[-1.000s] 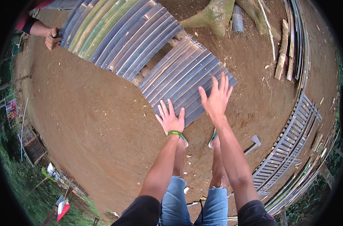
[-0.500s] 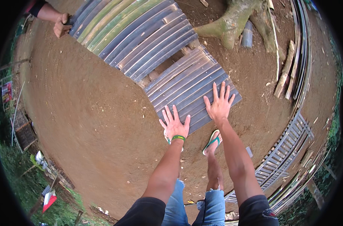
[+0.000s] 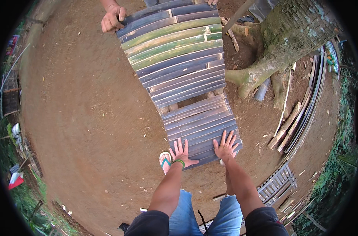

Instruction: The person assembles a wooden structure by arranging bamboo slats and wooden beams on the ground. They use a machete to trim and shape the wood pieces and then attach corrugated metal sheets to the frame with the help of another person.

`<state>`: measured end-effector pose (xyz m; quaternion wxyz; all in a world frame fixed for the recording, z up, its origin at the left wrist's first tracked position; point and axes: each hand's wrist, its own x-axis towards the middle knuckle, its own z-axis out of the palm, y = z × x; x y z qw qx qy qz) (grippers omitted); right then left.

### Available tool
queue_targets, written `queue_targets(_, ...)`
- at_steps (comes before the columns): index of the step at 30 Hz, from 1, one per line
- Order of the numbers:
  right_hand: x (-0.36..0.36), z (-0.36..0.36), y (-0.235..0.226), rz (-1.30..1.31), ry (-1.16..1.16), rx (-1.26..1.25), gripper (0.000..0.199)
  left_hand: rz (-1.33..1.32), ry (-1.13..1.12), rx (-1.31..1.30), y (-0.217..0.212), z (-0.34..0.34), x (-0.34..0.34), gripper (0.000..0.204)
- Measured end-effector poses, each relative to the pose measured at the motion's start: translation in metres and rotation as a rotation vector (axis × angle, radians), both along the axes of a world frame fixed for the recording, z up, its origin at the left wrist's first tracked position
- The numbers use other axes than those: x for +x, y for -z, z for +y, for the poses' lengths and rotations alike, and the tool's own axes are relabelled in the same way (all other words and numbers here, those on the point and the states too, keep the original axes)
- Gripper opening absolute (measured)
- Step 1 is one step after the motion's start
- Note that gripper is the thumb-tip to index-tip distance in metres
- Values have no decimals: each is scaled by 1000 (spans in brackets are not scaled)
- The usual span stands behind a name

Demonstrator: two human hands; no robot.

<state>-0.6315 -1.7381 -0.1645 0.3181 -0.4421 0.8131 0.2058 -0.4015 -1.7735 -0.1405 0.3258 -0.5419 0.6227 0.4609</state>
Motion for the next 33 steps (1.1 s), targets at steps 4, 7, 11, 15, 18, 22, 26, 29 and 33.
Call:
queue_targets(4,-23,-52,-33,-261,-95,361,92,-55,-12,-38,10,7,0,144)
queue_targets(7,-114,-133,14,-789,-228,573,70,-127,63,-54,15,5,1,149)
queue_targets(11,-165,-298,39,-397,255,-386,45,-211,49,-54,28,25,0,154)
queue_targets(15,-166,-404,107,-1295,782,-143,62,-329,148,41,25,-9,-18,158)
queue_targets(18,-153,-440,135,-1449,644,116,62,-422,201,47,25,-19,-29,159)
queue_targets(22,-150,-452,130,-1362,421,430,69,-500,191,136,24,-16,-42,161)
queue_targets(26,-158,-471,159,-1155,79,323,71,-475,172,149,22,-31,-46,164)
queue_targets(29,-149,-473,167,-1156,50,393,70,-479,162,180,22,-30,-46,163)
queue_targets(33,-136,-474,176,-1149,159,371,68,-489,138,230,22,-32,-44,159)
